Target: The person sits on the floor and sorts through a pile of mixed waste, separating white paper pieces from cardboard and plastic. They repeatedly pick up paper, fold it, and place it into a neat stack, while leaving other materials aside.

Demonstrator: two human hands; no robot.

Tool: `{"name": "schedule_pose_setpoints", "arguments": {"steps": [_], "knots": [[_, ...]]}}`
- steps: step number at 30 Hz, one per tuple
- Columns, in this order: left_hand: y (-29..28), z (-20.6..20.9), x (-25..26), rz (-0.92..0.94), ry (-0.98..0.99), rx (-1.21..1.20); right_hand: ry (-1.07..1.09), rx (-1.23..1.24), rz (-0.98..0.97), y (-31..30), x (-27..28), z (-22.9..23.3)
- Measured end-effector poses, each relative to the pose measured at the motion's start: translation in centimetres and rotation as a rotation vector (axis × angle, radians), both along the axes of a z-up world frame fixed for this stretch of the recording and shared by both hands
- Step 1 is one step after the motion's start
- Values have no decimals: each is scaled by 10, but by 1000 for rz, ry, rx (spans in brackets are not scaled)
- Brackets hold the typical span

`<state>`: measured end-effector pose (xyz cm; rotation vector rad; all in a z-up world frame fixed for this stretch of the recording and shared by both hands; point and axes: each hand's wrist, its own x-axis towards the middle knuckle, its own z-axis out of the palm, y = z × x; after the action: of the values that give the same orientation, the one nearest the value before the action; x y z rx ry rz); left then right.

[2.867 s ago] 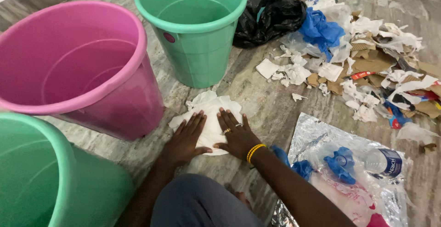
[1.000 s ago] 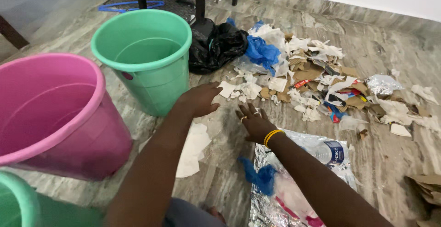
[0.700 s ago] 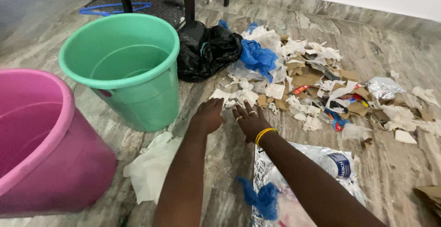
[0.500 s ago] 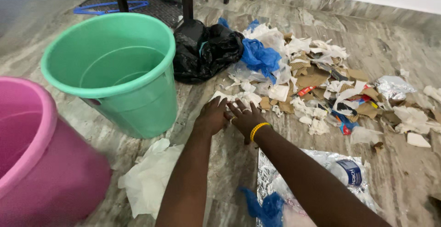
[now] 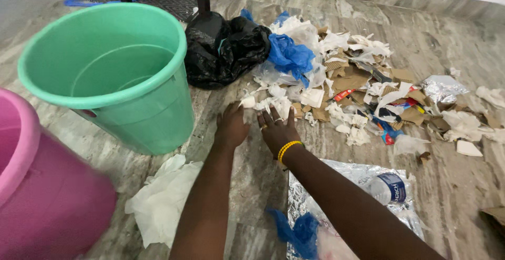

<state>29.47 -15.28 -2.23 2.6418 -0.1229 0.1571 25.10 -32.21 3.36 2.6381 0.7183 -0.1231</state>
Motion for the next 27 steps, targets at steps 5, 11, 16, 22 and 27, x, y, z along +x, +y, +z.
{"name": "schedule_pose_setpoints", "arguments": {"steps": [5,11,16,22,27], "knots": [[-14,16,15,67,-398,-709,58,403,23,-47,-24,10],[-102,43,1,-53,-341,-1334,135,1329,-332,-126,-48,35],[-187,76,-77,-260,65,-1598,441,2095,-540,-186,-81,68],[-233,120,-165,-219,213,-1411,435,2228,-428,-245,-146,90],[-232,139,-222,-332,286,-1368,339,2238,-375,-258,-196,87]]}}
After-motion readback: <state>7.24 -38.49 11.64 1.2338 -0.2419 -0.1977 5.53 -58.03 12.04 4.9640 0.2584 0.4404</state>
